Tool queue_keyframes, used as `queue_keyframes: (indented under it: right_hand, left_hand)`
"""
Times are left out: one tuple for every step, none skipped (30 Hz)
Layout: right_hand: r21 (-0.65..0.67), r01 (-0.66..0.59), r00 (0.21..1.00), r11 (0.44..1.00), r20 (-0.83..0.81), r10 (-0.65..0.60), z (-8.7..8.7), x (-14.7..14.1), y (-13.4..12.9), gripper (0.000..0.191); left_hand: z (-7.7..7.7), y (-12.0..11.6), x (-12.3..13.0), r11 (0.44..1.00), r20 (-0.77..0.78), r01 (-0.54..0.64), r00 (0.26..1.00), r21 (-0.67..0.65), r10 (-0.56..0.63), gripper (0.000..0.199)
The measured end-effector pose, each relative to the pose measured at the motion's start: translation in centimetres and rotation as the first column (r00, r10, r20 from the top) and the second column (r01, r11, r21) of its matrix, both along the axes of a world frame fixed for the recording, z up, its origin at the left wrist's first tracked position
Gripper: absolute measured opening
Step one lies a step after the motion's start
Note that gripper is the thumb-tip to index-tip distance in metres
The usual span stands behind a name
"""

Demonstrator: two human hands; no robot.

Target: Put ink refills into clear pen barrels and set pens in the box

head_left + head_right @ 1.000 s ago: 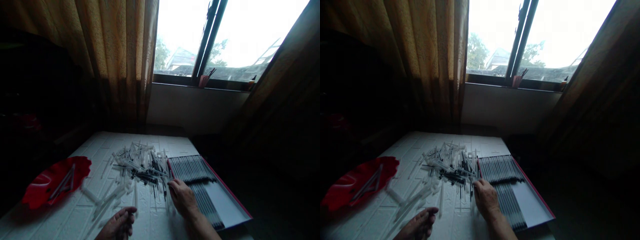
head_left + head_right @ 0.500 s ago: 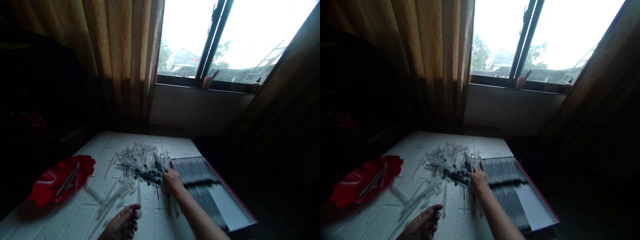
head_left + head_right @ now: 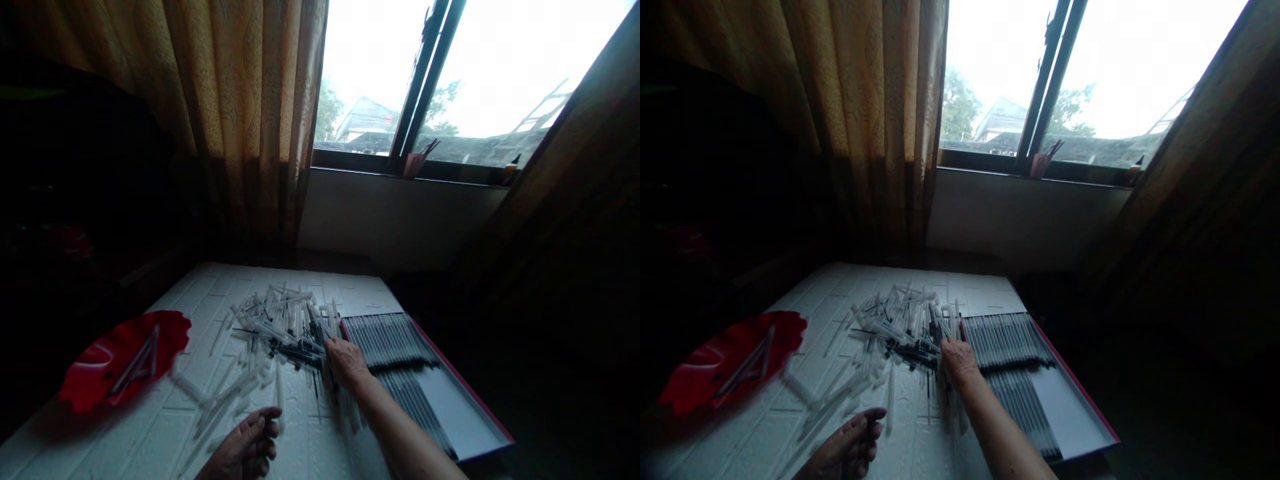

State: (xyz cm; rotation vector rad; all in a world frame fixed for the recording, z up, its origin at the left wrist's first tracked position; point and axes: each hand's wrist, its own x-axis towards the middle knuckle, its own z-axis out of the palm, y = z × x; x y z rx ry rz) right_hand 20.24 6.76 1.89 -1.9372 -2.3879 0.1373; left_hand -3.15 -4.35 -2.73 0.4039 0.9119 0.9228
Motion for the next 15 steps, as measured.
queue_keyframes:
  right_hand:
    - [0.0,0.016,0.999,1.0,-0.031,-0.016,0.0,0.0,0.0,0.027]
    - [0.001,0.032,0.997,0.999,-0.069,-0.032,0.0,0.1,-0.1,0.026]
    - [0.004,0.047,0.993,0.999,-0.112,-0.046,0.0,0.1,-0.3,0.024]
    - [0.008,0.061,0.985,0.998,-0.163,-0.059,0.0,0.1,-0.5,0.021]
    - [0.012,0.072,0.973,0.997,-0.219,-0.068,0.0,0.0,-0.9,0.018]
    - [0.012,0.081,0.957,0.997,-0.281,-0.074,-0.1,-0.2,-1.5,0.016]
    - [0.007,0.084,0.935,0.996,-0.345,-0.076,-0.2,-0.4,-2.1,0.013]
    - [-0.007,0.081,0.91,0.997,-0.407,-0.077,-0.4,-0.7,-3.0,0.012]
    - [-0.029,0.068,0.883,0.997,-0.463,-0.074,-0.7,-1.1,-3.9,0.011]
    - [-0.061,0.049,0.853,0.997,-0.516,-0.074,-1.0,-1.5,-4.9,0.011]
    - [-0.094,0.032,0.82,0.995,-0.567,-0.08,-1.5,-1.9,-6.0,0.011]
    - [-0.138,0.012,0.762,0.99,-0.64,-0.099,-1.9,-2.4,-7.0,0.01]
    - [-0.211,-0.013,0.618,0.977,-0.77,-0.158,-2.3,-2.8,-7.9,0.008]
    - [-0.271,-0.049,0.488,0.961,-0.846,-0.214,-2.7,-3.2,-8.8,0.008]
    - [-0.312,-0.08,0.386,0.947,-0.885,-0.259,-3.0,-3.5,-9.5,0.009]
  left_hand:
    - [-0.1,0.0,0.0,1.0,0.001,-0.001,1.0,0.004,0.001,0.044]
    - [-0.1,0.0,0.0,1.0,0.004,-0.002,1.0,0.007,0.002,0.044]
    - [-0.1,0.0,0.0,1.0,0.009,-0.002,1.0,0.011,0.002,0.044]
    - [-0.1,0.0,0.0,1.0,0.013,-0.001,1.0,0.012,0.001,0.044]
    - [-0.1,-0.1,0.0,1.0,0.015,0.001,1.0,0.013,-0.001,0.043]
    - [0.0,-0.1,0.0,1.0,0.012,0.0,1.0,0.015,0.0,0.044]
    - [0.0,-0.1,0.0,1.0,0.002,-0.002,1.0,0.021,0.002,0.044]
    - [0.0,-0.1,0.1,0.999,-0.012,-0.006,1.0,0.034,0.006,0.045]
    - [0.0,-0.1,0.2,0.999,-0.031,-0.011,0.999,0.053,0.013,0.047]
    - [-0.1,0.0,0.4,0.997,-0.056,-0.017,0.998,0.08,0.022,0.049]
    - [-0.2,0.0,0.6,0.994,-0.088,-0.014,0.996,0.107,0.023,0.051]
    - [-0.3,0.1,0.9,0.992,-0.126,-0.005,0.992,0.129,0.021,0.054]
    - [-0.5,0.2,1.2,0.988,-0.166,0.004,0.986,0.152,0.022,0.057]
    - [-0.7,0.3,1.6,0.984,-0.206,0.016,0.978,0.176,0.021,0.06]
    - [-0.8,0.4,2.0,0.979,-0.242,0.03,0.97,0.2,0.019,0.061]
